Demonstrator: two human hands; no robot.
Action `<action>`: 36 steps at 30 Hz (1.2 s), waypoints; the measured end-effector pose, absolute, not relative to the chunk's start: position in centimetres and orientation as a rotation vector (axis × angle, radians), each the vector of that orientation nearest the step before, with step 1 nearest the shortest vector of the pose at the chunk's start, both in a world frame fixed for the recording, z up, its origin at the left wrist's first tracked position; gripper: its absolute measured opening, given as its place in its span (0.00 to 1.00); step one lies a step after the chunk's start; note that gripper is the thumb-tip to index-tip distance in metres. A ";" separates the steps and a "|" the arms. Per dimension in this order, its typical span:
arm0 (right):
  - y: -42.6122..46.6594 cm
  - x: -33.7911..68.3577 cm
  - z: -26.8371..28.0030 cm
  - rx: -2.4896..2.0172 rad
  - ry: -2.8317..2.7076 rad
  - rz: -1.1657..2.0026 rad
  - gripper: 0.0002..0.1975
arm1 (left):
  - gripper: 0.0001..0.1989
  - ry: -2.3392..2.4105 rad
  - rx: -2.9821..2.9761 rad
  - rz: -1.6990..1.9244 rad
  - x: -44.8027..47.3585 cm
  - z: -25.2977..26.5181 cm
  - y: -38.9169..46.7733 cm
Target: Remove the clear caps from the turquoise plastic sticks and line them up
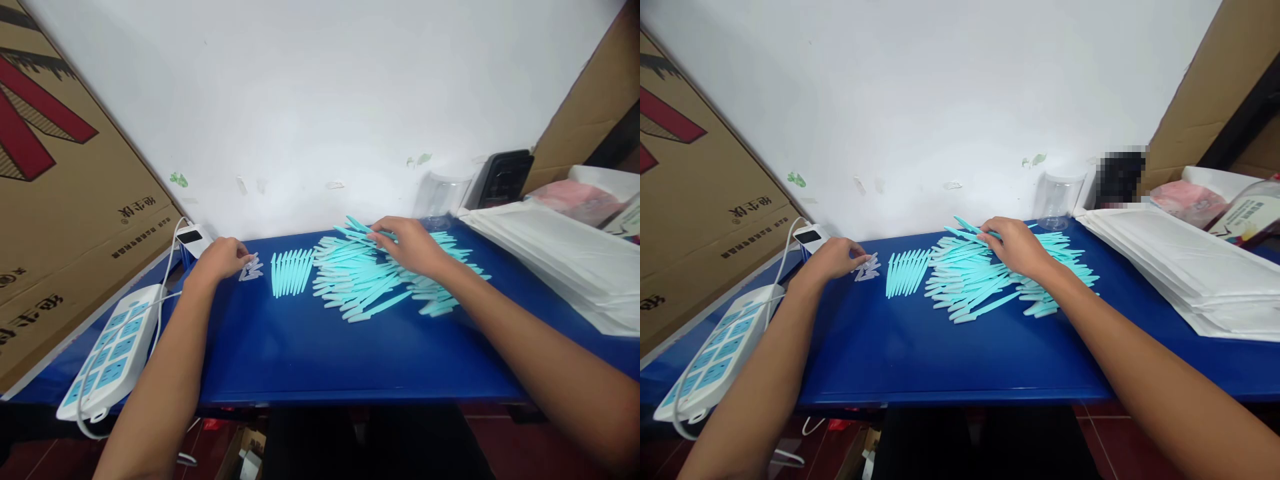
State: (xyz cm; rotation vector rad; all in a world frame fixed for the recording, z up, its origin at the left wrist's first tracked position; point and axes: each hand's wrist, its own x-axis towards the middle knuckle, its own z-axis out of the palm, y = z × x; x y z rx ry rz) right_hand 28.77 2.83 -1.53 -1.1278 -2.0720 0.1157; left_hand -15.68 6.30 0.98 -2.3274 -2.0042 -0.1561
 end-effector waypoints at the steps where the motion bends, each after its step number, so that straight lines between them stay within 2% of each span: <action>1: 2.8 28.8 -1.5 -1.131 -2.071 0.120 0.13 | 0.21 -2.012 -2.322 -0.149 -15.7 1.0 6.3; 6: 2.8 28.7 -1.5 -1.128 -2.076 0.116 0.13 | 0.32 -1.856 -2.259 -0.254 -14.2 -0.6 6.5; 8: 2.9 28.8 -1.5 -1.125 -2.073 0.114 0.13 | 0.34 -1.866 -2.146 -0.322 -13.2 -2.2 6.6; 14: 2.8 28.9 -1.5 -1.151 -2.048 0.119 0.12 | 0.32 -1.987 -2.059 -0.340 -11.7 -5.7 7.1; 24: 2.7 28.6 -1.5 -1.124 -2.052 0.122 0.12 | 0.29 -2.021 -1.945 -0.206 -14.4 -4.7 7.9; 29: 2.6 28.6 -1.5 -1.119 -2.044 0.116 0.11 | 0.32 -1.997 -2.039 -0.317 -13.6 -4.8 7.9; 36: 2.9 28.7 -1.7 -1.133 -2.041 0.102 0.11 | 0.31 -1.907 -2.031 -0.229 -13.6 -6.0 8.0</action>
